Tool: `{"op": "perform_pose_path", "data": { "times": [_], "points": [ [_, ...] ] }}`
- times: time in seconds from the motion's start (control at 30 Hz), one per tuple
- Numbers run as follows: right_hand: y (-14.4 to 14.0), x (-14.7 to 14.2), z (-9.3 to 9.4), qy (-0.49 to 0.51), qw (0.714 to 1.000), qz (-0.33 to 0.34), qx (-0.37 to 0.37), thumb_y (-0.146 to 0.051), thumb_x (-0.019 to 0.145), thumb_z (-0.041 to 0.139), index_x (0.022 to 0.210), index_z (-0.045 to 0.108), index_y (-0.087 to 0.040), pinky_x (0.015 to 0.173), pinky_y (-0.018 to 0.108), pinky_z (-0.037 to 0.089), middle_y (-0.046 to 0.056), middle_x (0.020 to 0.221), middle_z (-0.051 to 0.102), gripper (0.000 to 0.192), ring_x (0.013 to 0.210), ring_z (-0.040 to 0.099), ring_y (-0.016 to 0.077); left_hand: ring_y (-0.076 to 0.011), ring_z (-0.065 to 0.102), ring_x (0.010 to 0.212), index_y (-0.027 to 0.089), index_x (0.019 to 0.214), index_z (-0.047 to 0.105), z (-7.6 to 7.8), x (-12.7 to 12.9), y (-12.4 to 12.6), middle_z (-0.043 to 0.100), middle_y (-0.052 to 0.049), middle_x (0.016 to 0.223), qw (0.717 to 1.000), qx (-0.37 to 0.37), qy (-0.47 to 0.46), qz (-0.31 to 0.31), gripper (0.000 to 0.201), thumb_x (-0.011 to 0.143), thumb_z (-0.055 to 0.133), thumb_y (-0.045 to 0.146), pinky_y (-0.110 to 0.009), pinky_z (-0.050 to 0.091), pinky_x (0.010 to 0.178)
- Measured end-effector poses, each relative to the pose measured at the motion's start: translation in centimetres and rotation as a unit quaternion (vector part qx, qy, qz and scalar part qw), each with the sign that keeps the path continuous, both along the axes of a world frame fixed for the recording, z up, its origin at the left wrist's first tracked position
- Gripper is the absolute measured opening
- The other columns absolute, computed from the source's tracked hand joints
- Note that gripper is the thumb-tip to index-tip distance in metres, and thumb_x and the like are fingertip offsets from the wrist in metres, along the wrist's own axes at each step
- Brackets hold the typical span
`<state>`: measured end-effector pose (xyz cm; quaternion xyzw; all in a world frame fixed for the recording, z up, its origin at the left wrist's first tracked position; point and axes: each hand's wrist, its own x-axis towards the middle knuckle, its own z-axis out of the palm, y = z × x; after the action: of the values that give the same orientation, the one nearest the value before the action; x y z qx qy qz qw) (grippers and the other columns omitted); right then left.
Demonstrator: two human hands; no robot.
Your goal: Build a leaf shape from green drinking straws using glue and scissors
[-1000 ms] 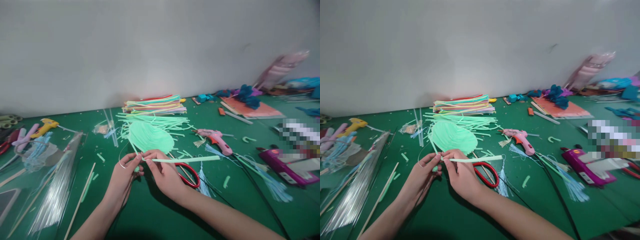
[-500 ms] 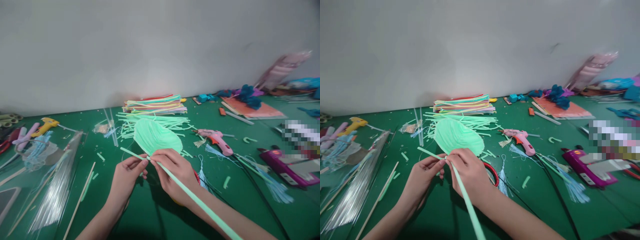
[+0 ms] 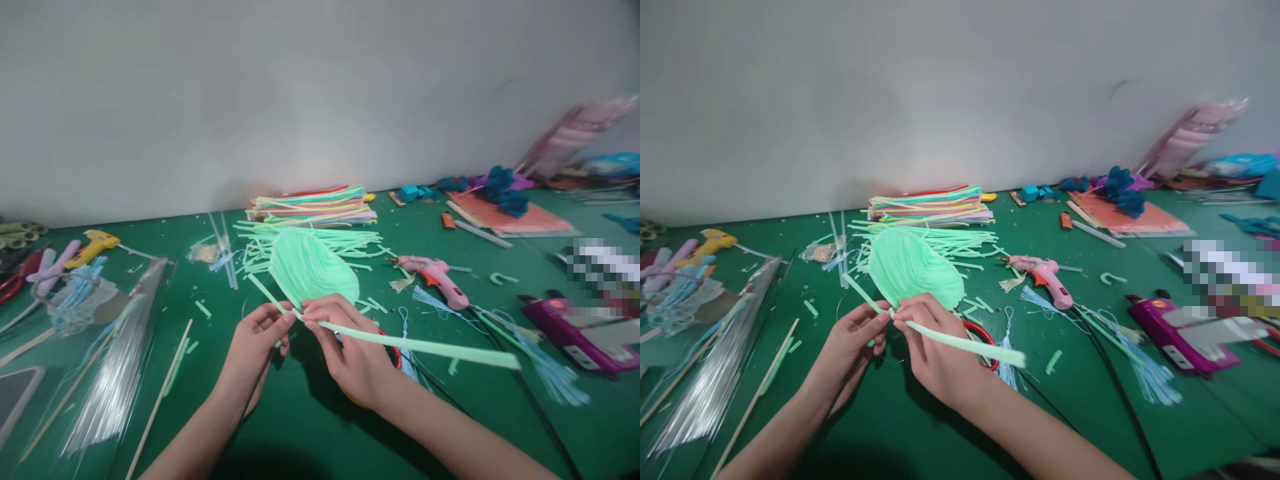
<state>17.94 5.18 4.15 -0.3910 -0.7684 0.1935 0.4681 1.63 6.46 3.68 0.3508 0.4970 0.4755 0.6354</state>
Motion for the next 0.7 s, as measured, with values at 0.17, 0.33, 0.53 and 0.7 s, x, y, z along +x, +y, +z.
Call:
{"op": "perform_pose_path", "data": {
  "times": [0.17, 0.33, 0.53, 0.7],
  "points": [
    [-0.1, -0.3, -0.6, 0.004, 0.999, 0.003, 0.048, -0.006, 0.092, 0.051, 0.103, 0.057, -0.017, 0.092, 0.032, 0.051, 0.01, 0.104, 0.061, 0.017, 0.108, 0.059, 0.0171, -0.0052, 0.047, 0.053, 0.016, 0.09, 0.07, -0.1, -0.5, 0.3, 0.057, 0.003, 0.067, 1.0, 0.014, 0.018, -0.013, 0.029, 0.07, 0.08, 0.035, -0.018, 0.041, 0.048],
    [1.2, 0.7, -0.8, -0.107, 0.987, 0.009, 0.123, -0.006, 0.089, 0.055, 0.111, 0.061, -0.019, 0.102, 0.045, 0.046, 0.009, 0.106, 0.065, 0.026, 0.118, 0.053, 0.0243, -0.0075, 0.056, 0.056, 0.015, 0.084, 0.071, 0.3, -2.0, 1.2, 0.067, -0.001, 0.073, 0.993, 0.062, 0.104, -0.006, 0.025, 0.069, 0.08, 0.032, -0.021, 0.045, 0.056],
    [2.5, 4.2, 3.1, -0.107, 0.994, -0.023, -0.004, -0.012, 0.096, 0.043, 0.123, 0.057, -0.023, 0.091, 0.038, 0.052, 0.007, 0.114, 0.067, 0.032, 0.106, 0.062, 0.0203, -0.0156, 0.065, 0.072, 0.019, 0.089, 0.069, 1.1, -3.1, 1.3, 0.071, -0.002, 0.084, 0.97, 0.138, 0.199, 0.015, 0.024, 0.071, 0.079, 0.032, -0.026, 0.05, 0.069],
    [1.2, 1.5, 4.9, -0.081, 0.992, -0.04, -0.087, -0.035, 0.089, 0.064, 0.099, 0.065, -0.022, 0.073, 0.03, 0.055, 0.004, 0.094, 0.072, 0.016, 0.085, 0.068, 0.0195, -0.0182, 0.066, 0.08, 0.021, 0.091, 0.068, 1.0, -2.1, 0.3, 0.07, -0.003, 0.085, 0.947, 0.186, 0.26, -0.009, 0.018, 0.077, 0.073, 0.031, -0.026, 0.051, 0.074]
  ]
}}
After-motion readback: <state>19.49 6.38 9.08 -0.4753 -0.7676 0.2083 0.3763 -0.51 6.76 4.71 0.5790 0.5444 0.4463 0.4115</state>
